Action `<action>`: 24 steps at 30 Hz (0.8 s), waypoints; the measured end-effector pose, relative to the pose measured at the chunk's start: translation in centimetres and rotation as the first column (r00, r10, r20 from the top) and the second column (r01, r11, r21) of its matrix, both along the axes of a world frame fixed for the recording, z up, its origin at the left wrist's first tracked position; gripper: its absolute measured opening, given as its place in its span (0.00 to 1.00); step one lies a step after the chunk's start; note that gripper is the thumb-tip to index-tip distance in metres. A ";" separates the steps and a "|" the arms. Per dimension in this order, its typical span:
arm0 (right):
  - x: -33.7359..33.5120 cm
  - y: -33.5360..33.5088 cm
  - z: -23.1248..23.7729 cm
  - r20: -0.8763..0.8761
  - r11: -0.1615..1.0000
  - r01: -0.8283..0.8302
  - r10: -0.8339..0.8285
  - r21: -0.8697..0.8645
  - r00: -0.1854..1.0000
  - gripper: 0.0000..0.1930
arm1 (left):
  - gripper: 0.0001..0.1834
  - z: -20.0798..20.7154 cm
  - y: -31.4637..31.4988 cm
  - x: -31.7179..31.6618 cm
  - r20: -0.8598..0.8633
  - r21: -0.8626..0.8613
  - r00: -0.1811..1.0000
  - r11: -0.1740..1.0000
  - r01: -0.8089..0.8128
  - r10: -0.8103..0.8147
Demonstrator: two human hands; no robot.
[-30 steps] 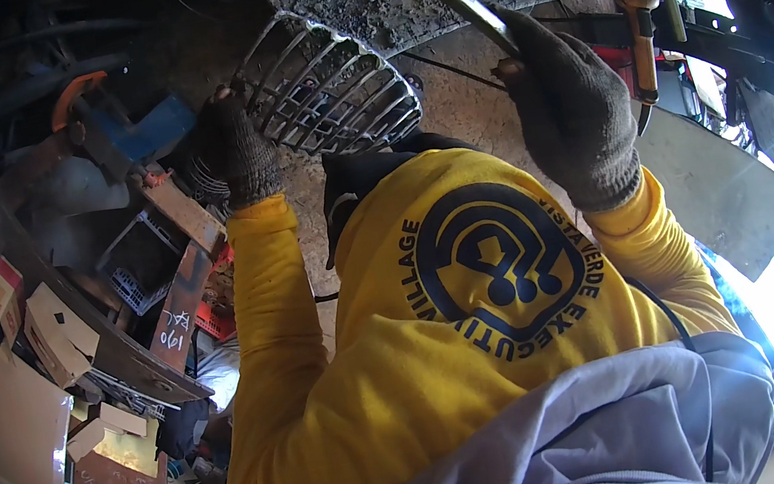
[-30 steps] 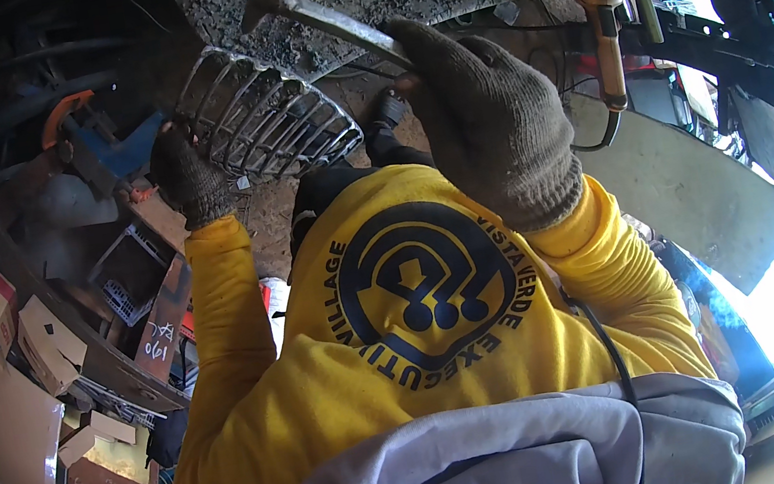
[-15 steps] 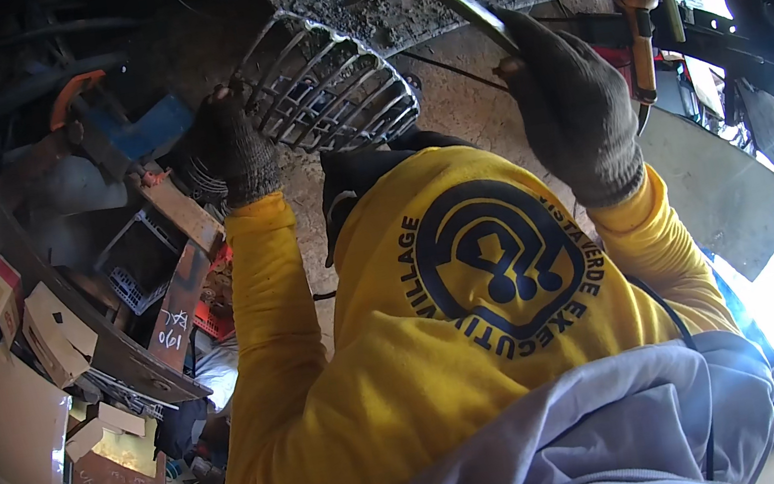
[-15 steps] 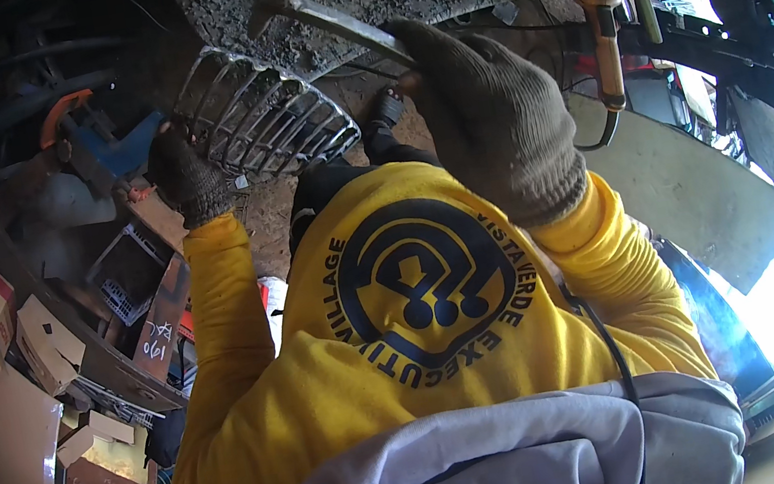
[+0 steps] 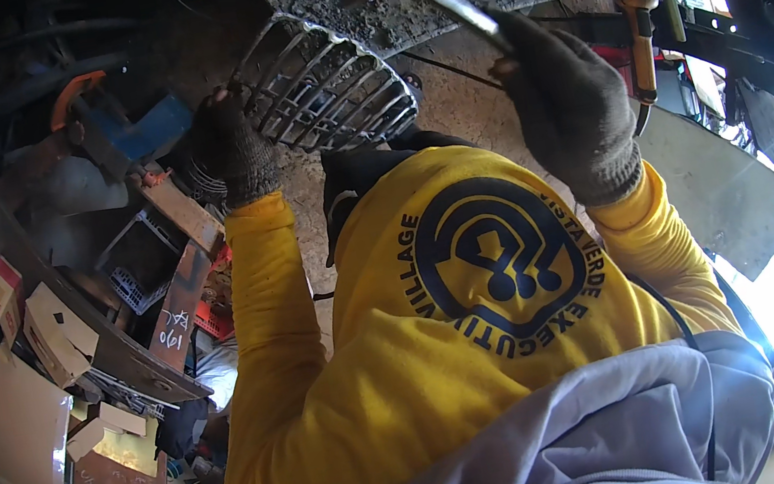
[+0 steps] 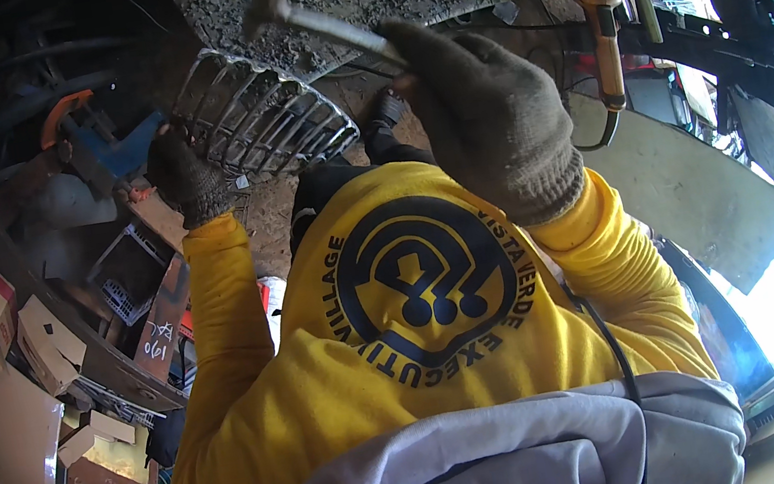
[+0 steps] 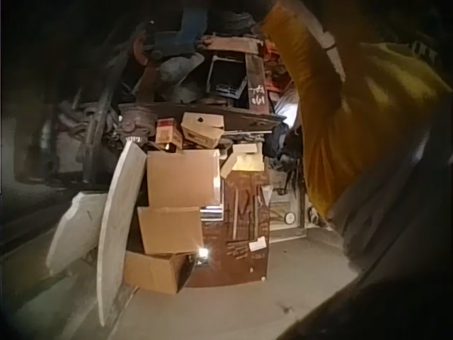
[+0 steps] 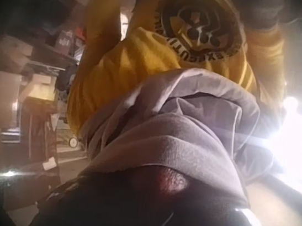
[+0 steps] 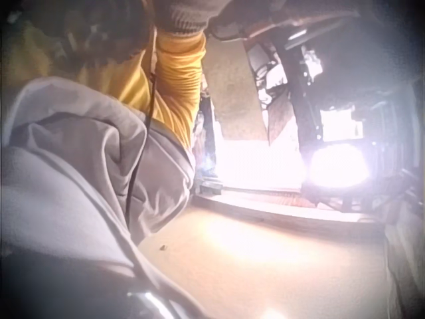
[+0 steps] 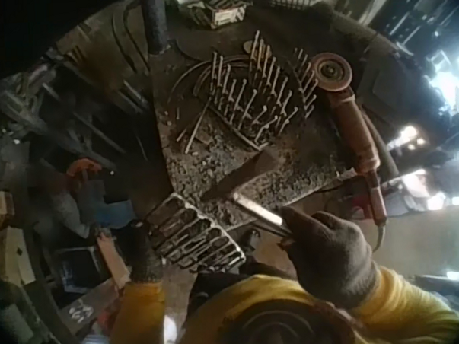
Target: The person grinds a metal cage with a power tool, uses a hammer to shape the metal rods, and welds pieces together using a welding rod.
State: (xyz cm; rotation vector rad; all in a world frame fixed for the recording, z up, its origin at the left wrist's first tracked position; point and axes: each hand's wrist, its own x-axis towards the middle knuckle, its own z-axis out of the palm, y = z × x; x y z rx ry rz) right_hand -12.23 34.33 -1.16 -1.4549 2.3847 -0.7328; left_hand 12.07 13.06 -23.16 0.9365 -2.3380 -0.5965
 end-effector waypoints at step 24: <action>0.3 0.3 0.0 0.046 0.997 0.024 -0.028 0.080 0.999 0.20 | 0.12 -1.5 -1.0 1.1 0.230 -0.111 0.973 0.994 0.015 0.011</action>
